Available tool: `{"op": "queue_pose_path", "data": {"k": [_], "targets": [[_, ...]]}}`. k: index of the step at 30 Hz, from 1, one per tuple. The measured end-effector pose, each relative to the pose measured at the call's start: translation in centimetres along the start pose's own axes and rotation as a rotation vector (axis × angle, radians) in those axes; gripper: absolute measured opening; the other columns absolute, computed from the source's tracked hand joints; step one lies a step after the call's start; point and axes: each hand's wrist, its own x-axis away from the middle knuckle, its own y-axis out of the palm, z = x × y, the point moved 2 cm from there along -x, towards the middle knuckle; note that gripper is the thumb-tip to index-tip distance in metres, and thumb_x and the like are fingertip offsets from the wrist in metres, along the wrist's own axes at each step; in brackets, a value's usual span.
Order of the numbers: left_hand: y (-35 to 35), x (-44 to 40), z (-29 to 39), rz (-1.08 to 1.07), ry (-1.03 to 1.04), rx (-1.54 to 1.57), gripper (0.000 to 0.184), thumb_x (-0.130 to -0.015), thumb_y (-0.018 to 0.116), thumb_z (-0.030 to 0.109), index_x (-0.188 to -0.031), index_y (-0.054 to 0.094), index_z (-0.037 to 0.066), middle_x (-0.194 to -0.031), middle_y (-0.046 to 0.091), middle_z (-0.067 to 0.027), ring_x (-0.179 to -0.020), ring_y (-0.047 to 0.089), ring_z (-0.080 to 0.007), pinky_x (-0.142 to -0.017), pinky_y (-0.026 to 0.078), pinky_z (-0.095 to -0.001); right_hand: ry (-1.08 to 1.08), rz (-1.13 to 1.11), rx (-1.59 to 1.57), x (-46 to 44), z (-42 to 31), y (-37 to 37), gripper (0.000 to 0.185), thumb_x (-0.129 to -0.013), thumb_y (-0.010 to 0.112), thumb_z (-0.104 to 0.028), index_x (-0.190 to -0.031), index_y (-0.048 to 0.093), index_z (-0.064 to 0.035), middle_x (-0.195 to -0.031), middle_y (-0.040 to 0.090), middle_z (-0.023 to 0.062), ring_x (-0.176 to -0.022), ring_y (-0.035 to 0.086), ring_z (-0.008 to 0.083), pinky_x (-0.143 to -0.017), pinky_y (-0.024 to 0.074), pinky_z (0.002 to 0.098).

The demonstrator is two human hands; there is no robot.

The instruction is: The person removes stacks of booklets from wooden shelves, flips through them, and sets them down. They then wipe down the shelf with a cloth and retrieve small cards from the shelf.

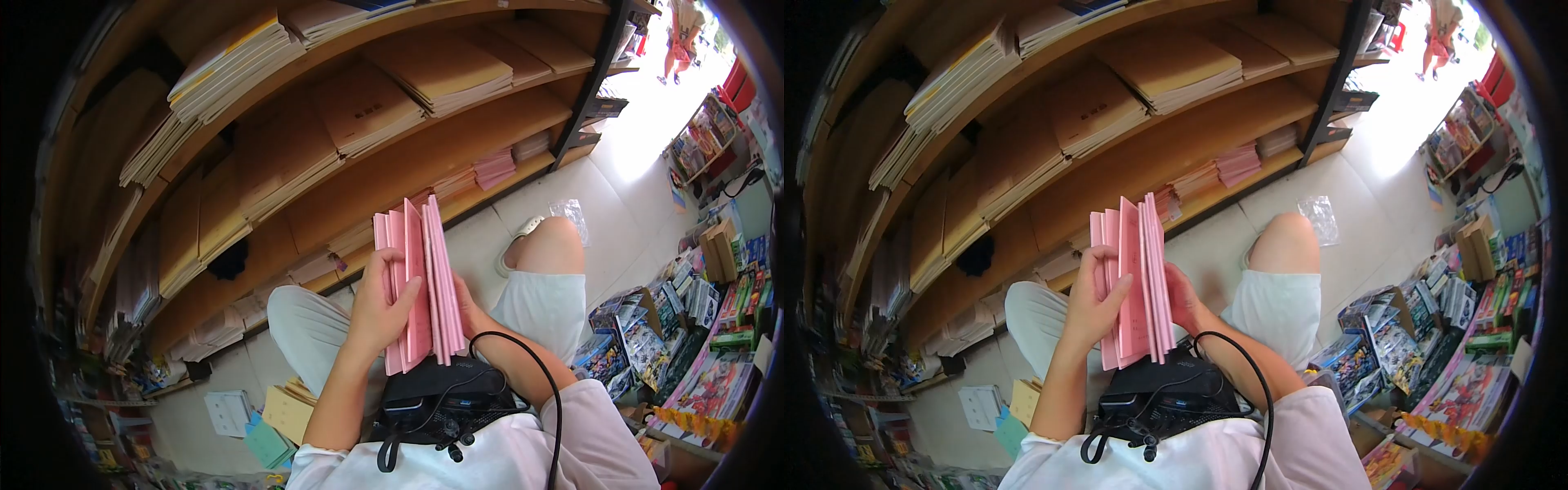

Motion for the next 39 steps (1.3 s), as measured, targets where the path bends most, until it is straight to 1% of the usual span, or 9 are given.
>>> {"op": "queue_pose_path", "data": {"k": [4,8,11,22,29,32,33,38,39], "targets": [[0.2,-0.3,-1.3,0.109,0.115,0.037,0.028,-0.079,0.055,0.011,-0.105,0.048,0.004,-0.099,0.051,-0.0168,-0.091,0.052,-0.0294,-0.082,0.040,-0.0334,-0.016,-0.127,-0.002,1.3,-1.1,2.1,0.048,-0.086,0.045,-0.037,-0.118,0.047,-0.0011,-0.108,0.057,0.0115,-0.096,0.057,0.0204,-0.086,0.0468,0.0332],[-0.3,0.0,0.4,-0.003,-0.018,-0.183,0.024,-0.077,0.061,0.016,-0.097,0.053,0.006,-0.094,0.049,-0.0154,-0.088,0.052,-0.0293,-0.078,0.041,-0.0340,-0.013,-0.034,0.011,-1.9,0.3,-2.5,0.043,-0.086,0.045,-0.035,-0.114,0.051,-0.0033,-0.104,0.059,0.0092,-0.092,0.058,0.0199,-0.084,0.0466,0.0345],[0.1,0.1,1.4,0.015,0.011,-0.259,0.031,-0.070,0.069,0.019,-0.093,0.055,0.005,-0.091,0.050,-0.0136,-0.086,0.050,-0.0273,-0.078,0.041,-0.0336,-0.035,0.019,0.057,0.4,-0.3,0.8,0.043,-0.085,0.044,-0.037,-0.114,0.052,-0.0052,-0.104,0.059,0.0069,-0.095,0.056,0.0186,-0.088,0.0427,0.0351],[-1.5,0.0,-0.4,0.078,-0.080,-0.349,0.023,-0.069,0.063,0.013,-0.086,0.054,0.001,-0.091,0.046,-0.0199,-0.082,0.050,-0.0366,-0.074,0.042,-0.0385,-0.065,0.025,0.110,0.2,-0.2,1.1,0.042,-0.086,0.044,-0.037,-0.113,0.052,-0.0055,-0.107,0.058,0.0074,-0.097,0.055,0.0184,-0.089,0.0418,0.0335],[-1.6,0.9,-1.7,0.225,0.053,0.381,0.016,-0.072,0.059,0.009,-0.083,0.052,0.000,-0.099,0.051,-0.0091,-0.086,0.051,-0.0173,-0.077,0.042,-0.0304,-0.022,0.020,-0.010,-0.7,0.2,-0.1,0.039,-0.086,0.046,-0.033,-0.111,0.054,-0.0037,-0.106,0.059,0.0083,-0.097,0.055,0.0193,-0.088,0.0424,0.0334],[-3.5,1.6,0.8,0.244,-0.261,0.729,0.017,-0.072,0.057,0.008,-0.088,0.053,0.002,-0.097,0.054,-0.0070,-0.084,0.051,-0.0138,-0.079,0.042,-0.0268,0.018,0.086,-0.020,-0.2,0.3,0.3,0.039,-0.087,0.045,-0.030,-0.110,0.053,-0.0010,-0.103,0.060,0.0113,-0.093,0.058,0.0203,-0.085,0.0457,0.0343],[-4.1,1.7,1.1,0.286,-0.227,0.779,0.025,-0.072,0.053,0.007,-0.096,0.053,0.002,-0.094,0.056,-0.0054,-0.085,0.053,-0.0125,-0.079,0.042,-0.0245,-0.047,0.138,0.088,1.1,-0.2,2.2,0.039,-0.088,0.044,-0.028,-0.111,0.052,0.0007,-0.103,0.060,0.0140,-0.090,0.059,0.0214,-0.083,0.0476,0.0350],[-8.7,2.6,-1.3,0.482,-0.091,0.947,0.049,-0.074,0.046,0.013,-0.121,0.041,0.000,-0.112,0.052,-0.0125,-0.101,0.052,-0.0221,-0.089,0.042,-0.0313,-0.023,0.152,-0.018,1.4,-0.5,2.1,0.039,-0.088,0.044,-0.030,-0.110,0.054,0.0001,-0.102,0.061,0.0134,-0.089,0.060,0.0228,-0.084,0.0470,0.0361],[-10.1,3.2,-2.7,0.494,-0.103,1.023,0.050,-0.075,0.043,0.015,-0.123,0.039,0.001,-0.116,0.051,-0.0132,-0.104,0.051,-0.0245,-0.091,0.041,-0.0341,0.017,-0.045,-0.104,0.6,-0.3,0.5,0.039,-0.088,0.044,-0.031,-0.108,0.055,-0.0002,-0.100,0.061,0.0125,-0.087,0.060,0.0225,-0.083,0.0479,0.0358]]}}
